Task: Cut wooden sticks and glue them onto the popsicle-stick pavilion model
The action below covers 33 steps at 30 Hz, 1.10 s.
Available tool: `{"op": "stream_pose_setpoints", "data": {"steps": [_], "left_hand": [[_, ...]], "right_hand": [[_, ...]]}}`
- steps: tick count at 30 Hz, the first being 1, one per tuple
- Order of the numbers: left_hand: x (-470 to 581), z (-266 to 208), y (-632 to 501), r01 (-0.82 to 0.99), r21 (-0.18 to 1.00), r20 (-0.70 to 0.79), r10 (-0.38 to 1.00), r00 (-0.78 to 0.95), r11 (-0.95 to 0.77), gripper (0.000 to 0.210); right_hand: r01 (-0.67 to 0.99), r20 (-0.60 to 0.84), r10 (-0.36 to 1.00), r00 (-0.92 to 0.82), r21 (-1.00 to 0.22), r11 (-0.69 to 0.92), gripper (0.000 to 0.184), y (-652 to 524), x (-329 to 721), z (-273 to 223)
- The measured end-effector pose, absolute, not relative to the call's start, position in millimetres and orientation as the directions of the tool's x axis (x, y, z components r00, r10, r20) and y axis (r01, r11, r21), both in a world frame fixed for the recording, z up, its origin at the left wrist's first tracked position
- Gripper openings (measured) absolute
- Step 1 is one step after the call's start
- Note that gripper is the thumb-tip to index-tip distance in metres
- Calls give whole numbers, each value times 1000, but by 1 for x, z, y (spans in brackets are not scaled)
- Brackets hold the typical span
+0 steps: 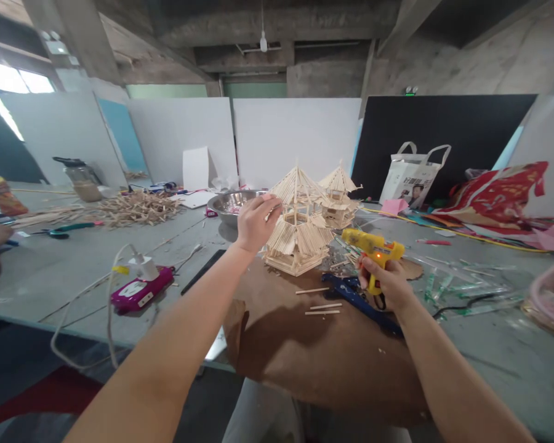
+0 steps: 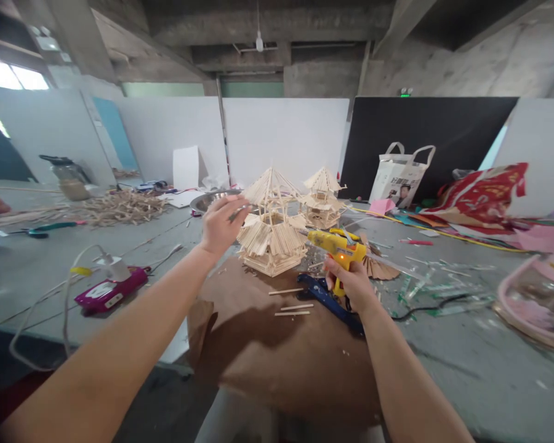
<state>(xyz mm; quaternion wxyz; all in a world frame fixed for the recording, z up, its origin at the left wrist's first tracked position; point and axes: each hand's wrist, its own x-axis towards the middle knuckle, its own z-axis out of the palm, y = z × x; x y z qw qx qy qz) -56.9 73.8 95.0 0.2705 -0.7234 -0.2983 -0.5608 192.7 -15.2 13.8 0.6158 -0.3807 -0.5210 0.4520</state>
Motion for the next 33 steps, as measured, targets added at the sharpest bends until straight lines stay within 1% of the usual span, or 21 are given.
{"op": "stream_pose_setpoints", "data": {"steps": [2, 3, 4, 6, 8, 10, 12, 13, 14, 16, 19, 21, 23, 25, 27, 30, 33], "left_hand": [[-52, 85, 55, 723, -1, 980, 142, 137, -691, 16], [-48, 79, 45, 703, 20, 975, 170, 144, -711, 16], [-44, 72, 37, 681, 50, 963, 215, 160, -731, 16], [-33, 57, 26, 644, 70, 905, 320, 281, -762, 17], [-21, 43, 21, 628, 62, 755, 448, 479, -776, 18], [-10, 31, 21, 629, 43, 535, 549, 642, -776, 19], [-2, 21, 22, 650, 36, 341, 620, 706, -759, 21], [0, 17, 22, 662, 36, 276, 644, 713, -749, 22], [2, 14, 23, 676, 36, 233, 664, 710, -736, 23], [1, 8, 23, 700, 42, 193, 693, 695, -713, 24], [-3, -1, 25, 719, 61, 164, 718, 677, -692, 25], [-5, -6, 27, 723, 70, 157, 723, 673, -687, 25], [-7, -9, 29, 719, 68, 166, 719, 675, -691, 26], [-7, -11, 29, 708, 62, 174, 706, 687, -704, 25], [-7, -11, 30, 697, 62, 169, 696, 698, -714, 22], [-7, -10, 29, 695, 66, 158, 695, 701, -716, 18], [-7, -8, 28, 710, 61, 148, 710, 688, -701, 15]], "right_hand": [[-163, 297, 947, 123, -935, 315, 26, -12, 196, 16], [-162, 297, 941, 162, -933, 322, 27, -10, 198, 16], [-161, 293, 934, 205, -931, 328, 28, -8, 200, 16], [-158, 268, 915, 301, -932, 325, 29, -2, 208, 15], [-165, 217, 889, 402, -938, 304, 32, 2, 218, 13], [-184, 162, 859, 486, -942, 281, 35, 6, 231, 12], [-205, 95, 826, 555, -947, 247, 36, 9, 243, 11], [-217, 61, 810, 583, -949, 228, 36, 10, 248, 11], [-229, 32, 797, 603, -950, 212, 35, 11, 252, 10], [-242, -1, 785, 620, -951, 190, 32, 13, 257, 8], [-227, 16, 763, 647, -950, 213, 28, 15, 258, 5], [-151, 86, 671, 737, -946, 288, 30, 17, 259, 4], [19, 235, 477, 847, -910, 413, 32, 18, 261, 4], [206, 371, 259, 892, -843, 497, 34, 19, 265, 4], [320, 444, 135, 886, -796, 514, 33, 19, 270, 6], [455, 537, 19, 843, -733, 505, 33, 14, 278, 10], [590, 609, -136, 782, -652, 476, 35, 7, 283, 16]]}}
